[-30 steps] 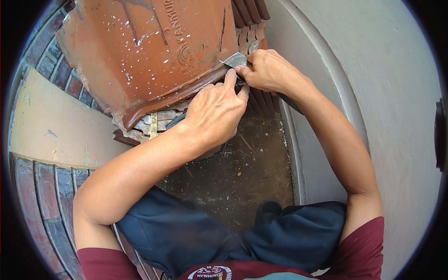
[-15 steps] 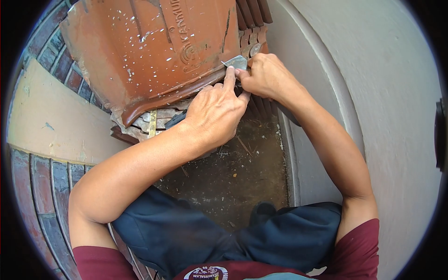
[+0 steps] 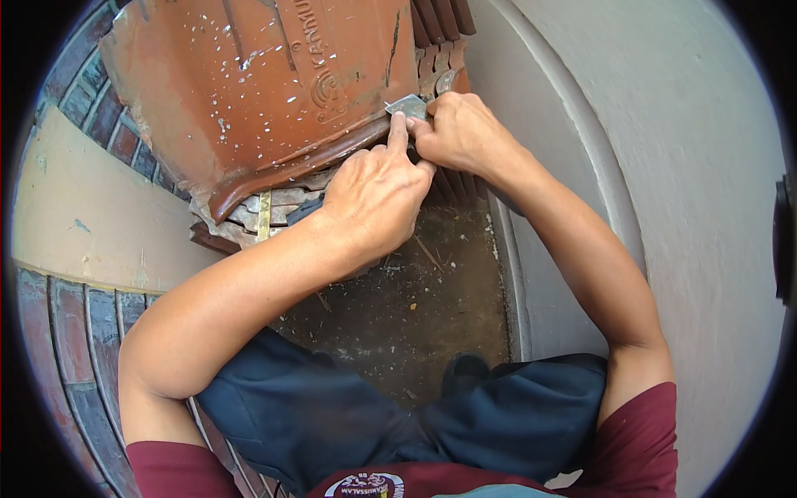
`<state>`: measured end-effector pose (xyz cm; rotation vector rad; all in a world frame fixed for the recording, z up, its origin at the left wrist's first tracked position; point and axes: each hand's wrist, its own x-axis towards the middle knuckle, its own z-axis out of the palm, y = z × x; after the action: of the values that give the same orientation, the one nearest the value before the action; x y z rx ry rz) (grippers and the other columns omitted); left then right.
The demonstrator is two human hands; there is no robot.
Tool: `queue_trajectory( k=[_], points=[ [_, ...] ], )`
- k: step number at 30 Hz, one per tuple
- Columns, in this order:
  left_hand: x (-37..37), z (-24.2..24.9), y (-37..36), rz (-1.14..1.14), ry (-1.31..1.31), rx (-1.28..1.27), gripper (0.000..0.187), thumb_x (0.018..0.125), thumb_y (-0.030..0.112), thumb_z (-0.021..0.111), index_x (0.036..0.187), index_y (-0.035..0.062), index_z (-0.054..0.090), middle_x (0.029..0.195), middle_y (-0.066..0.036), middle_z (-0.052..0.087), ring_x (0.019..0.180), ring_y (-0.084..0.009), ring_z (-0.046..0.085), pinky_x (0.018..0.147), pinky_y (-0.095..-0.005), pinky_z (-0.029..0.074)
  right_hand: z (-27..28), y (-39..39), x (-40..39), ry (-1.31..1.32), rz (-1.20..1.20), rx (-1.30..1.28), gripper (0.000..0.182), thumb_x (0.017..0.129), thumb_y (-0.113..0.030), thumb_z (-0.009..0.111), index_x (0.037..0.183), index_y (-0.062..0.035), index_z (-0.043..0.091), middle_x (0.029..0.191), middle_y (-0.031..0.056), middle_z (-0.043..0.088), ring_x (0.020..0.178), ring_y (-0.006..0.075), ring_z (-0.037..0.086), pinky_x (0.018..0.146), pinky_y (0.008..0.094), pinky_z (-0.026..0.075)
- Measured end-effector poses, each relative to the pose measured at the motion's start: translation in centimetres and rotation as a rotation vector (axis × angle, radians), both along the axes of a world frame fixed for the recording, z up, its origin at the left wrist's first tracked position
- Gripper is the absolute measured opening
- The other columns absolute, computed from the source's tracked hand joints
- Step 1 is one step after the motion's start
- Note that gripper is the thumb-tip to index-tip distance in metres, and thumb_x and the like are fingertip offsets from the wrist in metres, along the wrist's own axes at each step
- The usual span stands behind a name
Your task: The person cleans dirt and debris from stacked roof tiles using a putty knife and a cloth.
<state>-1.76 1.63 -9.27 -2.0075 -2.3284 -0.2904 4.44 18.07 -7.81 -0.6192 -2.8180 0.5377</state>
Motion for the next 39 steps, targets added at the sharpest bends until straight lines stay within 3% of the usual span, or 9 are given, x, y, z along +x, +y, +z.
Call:
queue_trajectory(
  k=[10,13,16,22,28,39],
  points=[
    [-0.6,0.0,0.1,-0.011,-0.014,-0.028,0.026,0.078,0.011,0.076,0.1,-0.0016,0.071,0.145,-0.05,0.038,0.091,-0.0489,0.071,0.083,-0.0498,0.059,-1.7,0.0,-0.1,0.066,-0.066,-0.04,0.047,0.091,-0.031,0.063,0.082,0.0149,0.07,0.083,0.0409,0.066,0.089,0.0553,0.069,0.083,0.0544,0.056],
    [-0.6,-0.1,0.0,-0.016,-0.021,-0.014,0.024,0.077,0.011,0.077,0.097,-0.0013,0.073,0.144,-0.05,0.038,0.091,-0.0486,0.071,0.083,-0.0498,0.059,-1.7,-0.1,0.4,0.107,-0.024,-0.029,0.045,0.093,-0.03,0.063,0.089,0.0131,0.071,0.083,0.0388,0.067,0.088,0.0551,0.068,0.083,0.0554,0.056],
    [-0.6,-0.3,0.3,-0.016,0.008,-0.042,0.025,0.076,0.011,0.077,0.098,-0.0007,0.074,0.144,-0.05,0.039,0.091,-0.0479,0.072,0.085,-0.0499,0.059,-3.4,0.3,0.4,0.139,-0.03,-0.024,0.045,0.094,-0.031,0.064,0.106,0.0113,0.069,0.083,0.0354,0.068,0.086,0.0536,0.068,0.081,0.0562,0.055],
    [-0.6,-0.3,0.5,0.001,0.017,-0.073,0.026,0.076,0.011,0.077,0.098,0.0001,0.075,0.144,-0.05,0.039,0.092,-0.0465,0.072,0.086,-0.0492,0.059,-5.5,1.4,0.2,0.31,0.021,0.032,0.054,0.094,-0.031,0.067,0.129,0.0087,0.059,0.094,0.0305,0.067,0.092,0.0484,0.068,0.08,0.0542,0.055],
    [-0.4,0.3,0.7,0.0,0.064,-0.122,0.027,0.076,0.012,0.078,0.101,0.0006,0.076,0.143,-0.05,0.039,0.091,-0.0455,0.073,0.085,-0.0475,0.059,-7.4,1.7,-0.1,0.507,0.071,0.062,0.059,0.092,-0.029,0.07,0.134,0.0102,0.057,0.094,0.0275,0.066,0.088,0.0458,0.068,0.077,0.0507,0.055],
    [-0.3,0.0,1.0,0.003,0.066,-0.133,0.026,0.077,0.015,0.08,0.098,0.0,0.076,0.142,-0.05,0.041,0.089,-0.0442,0.073,0.083,-0.0467,0.059,-7.9,1.5,0.2,0.522,0.071,0.03,0.057,0.091,-0.027,0.071,0.132,0.0091,0.057,0.091,0.0271,0.066,0.086,0.045,0.067,0.076,0.05,0.054]
  ],
)
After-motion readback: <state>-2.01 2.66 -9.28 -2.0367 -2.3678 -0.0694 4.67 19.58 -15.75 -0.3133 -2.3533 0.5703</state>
